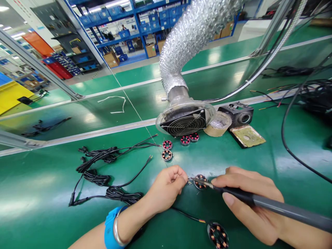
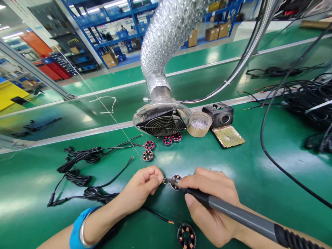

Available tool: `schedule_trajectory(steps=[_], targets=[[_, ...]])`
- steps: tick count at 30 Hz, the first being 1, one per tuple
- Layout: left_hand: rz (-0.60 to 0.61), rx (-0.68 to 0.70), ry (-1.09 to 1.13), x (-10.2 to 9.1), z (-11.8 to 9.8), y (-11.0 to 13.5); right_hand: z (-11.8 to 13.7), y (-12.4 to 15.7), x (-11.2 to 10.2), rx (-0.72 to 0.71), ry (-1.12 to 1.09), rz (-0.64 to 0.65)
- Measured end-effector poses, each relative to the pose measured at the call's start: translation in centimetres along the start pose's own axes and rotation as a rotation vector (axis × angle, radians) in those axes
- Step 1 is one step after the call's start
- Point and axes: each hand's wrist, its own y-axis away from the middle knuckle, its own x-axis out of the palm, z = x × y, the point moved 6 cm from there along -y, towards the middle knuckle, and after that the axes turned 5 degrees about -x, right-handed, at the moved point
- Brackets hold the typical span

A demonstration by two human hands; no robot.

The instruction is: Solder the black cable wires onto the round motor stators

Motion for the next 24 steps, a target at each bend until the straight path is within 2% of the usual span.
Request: schedule_trajectory(steps=[6, 24], targets=[[0.002, 0.003, 0.014, 0.04, -0.20, 0.00, 0.78, 0.20, 0.27, -0.115, 0.039, 0.005], [0.008, 0.015, -0.001, 0.02, 0.00, 0.14, 0.80, 0.28, -0.14, -0.144, 0.032, -0.013]])
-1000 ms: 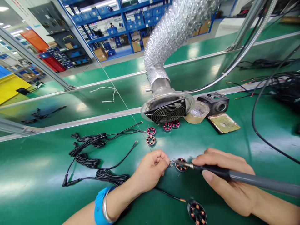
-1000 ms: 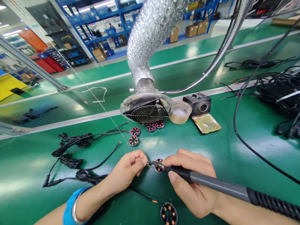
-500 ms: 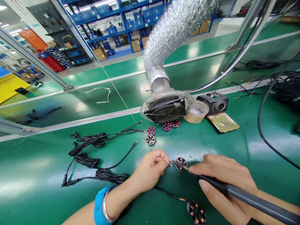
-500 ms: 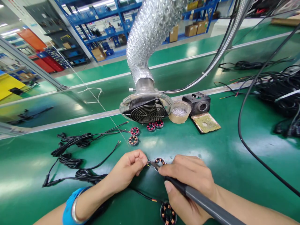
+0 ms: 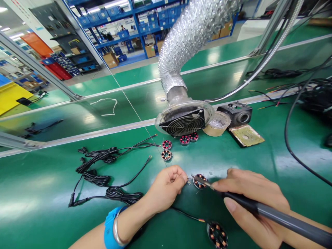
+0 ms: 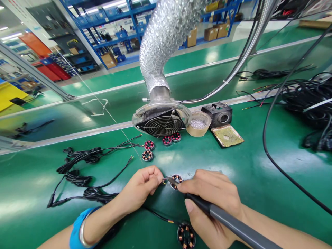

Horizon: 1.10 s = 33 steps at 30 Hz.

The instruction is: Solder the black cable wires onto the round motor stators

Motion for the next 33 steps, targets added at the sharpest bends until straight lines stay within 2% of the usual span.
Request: schedule_trajectory(steps=[11, 15, 20, 23, 27, 33], targets=[[0.019, 0.003, 0.001, 0.0, -0.5, -0.1, -0.4, 0.0, 0.0, 0.003, -0.029, -0.043], [0.116, 0.016, 0.027, 0.5, -0.7, 0.2, -1.4, -0.1, 1.8, 0.033, 0.030, 0.009], [0.176, 0.015, -0.006, 0.8, -0.7, 0.6, -1.8, -0.1, 4.6, -0.070, 0.063, 0.088], [0.176, 0.059, -0.163, 0.8, -1.5, 1.1, -1.6, -0.2, 4.6, -0.105, 0.106, 0.080], [0.076, 0.174, -0.419, 0.4, -2.8, 1.8, -1.7, -0.4, 4.0, -0.026, 0.036, 0.082], [0.116, 0.085, -0.128, 0.6, -1.1, 1.0, -2.0, 0.2, 4.7, 0.015, -0.009, 0.138]])
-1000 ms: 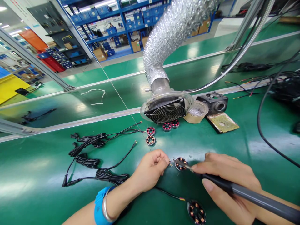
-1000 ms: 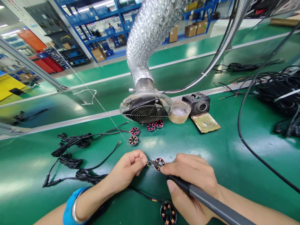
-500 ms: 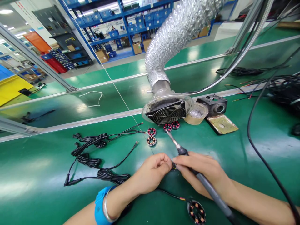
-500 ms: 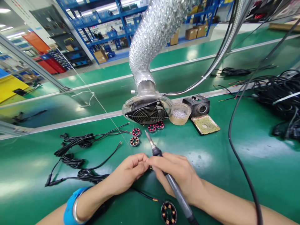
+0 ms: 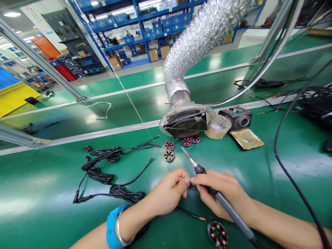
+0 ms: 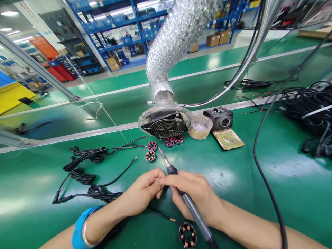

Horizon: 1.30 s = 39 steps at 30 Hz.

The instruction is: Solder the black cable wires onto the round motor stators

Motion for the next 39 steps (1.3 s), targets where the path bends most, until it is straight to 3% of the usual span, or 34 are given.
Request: schedule_trajectory(steps=[7, 12, 17, 29, 34, 39], targets=[[0.030, -0.113, 0.257, 0.7, 0.8, -0.3, 0.3, 0.1, 0.2, -0.056, 0.069, -0.044], [0.032, -0.175, 0.362, 1.0, 0.9, -0.3, -0.2, -0.2, 0.1, 0.008, -0.018, -0.060], [-0.041, -0.169, 0.352, 0.7, 1.4, -0.5, -0.7, -0.3, 0.5, 0.107, -0.061, 0.039], [-0.116, -0.139, 0.278, 0.5, 1.4, -0.8, -1.1, -0.4, 0.1, 0.148, -0.034, -0.040], [-0.110, -0.124, 0.233, 0.6, 1.2, -0.7, -0.6, -0.1, -1.7, 0.089, -0.030, -0.064], [-0.118, -0.102, 0.181, 0.7, 1.0, -0.7, 0.3, 0.3, -4.4, 0.120, -0.021, -0.048]])
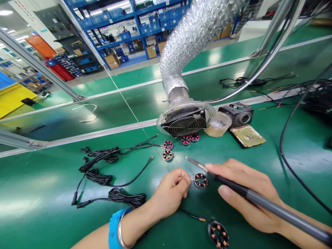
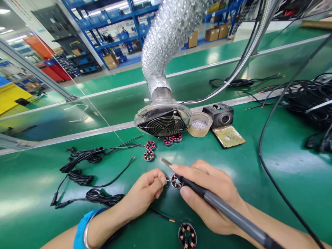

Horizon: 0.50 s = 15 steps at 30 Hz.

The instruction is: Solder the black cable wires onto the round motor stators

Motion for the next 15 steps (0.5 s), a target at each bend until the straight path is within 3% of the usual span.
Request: schedule_trajectory(steps=[4, 15], targets=[[-0.003, -0.020, -0.009, 0.03, 0.12, 0.02, 0.57, 0.20, -1.02, 0.014, -0.059, -0.019], [-0.007, -0.029, -0.016, 0.05, 0.19, 0.02, 0.40, 0.14, -0.72, 0.037, -0.099, -0.039]])
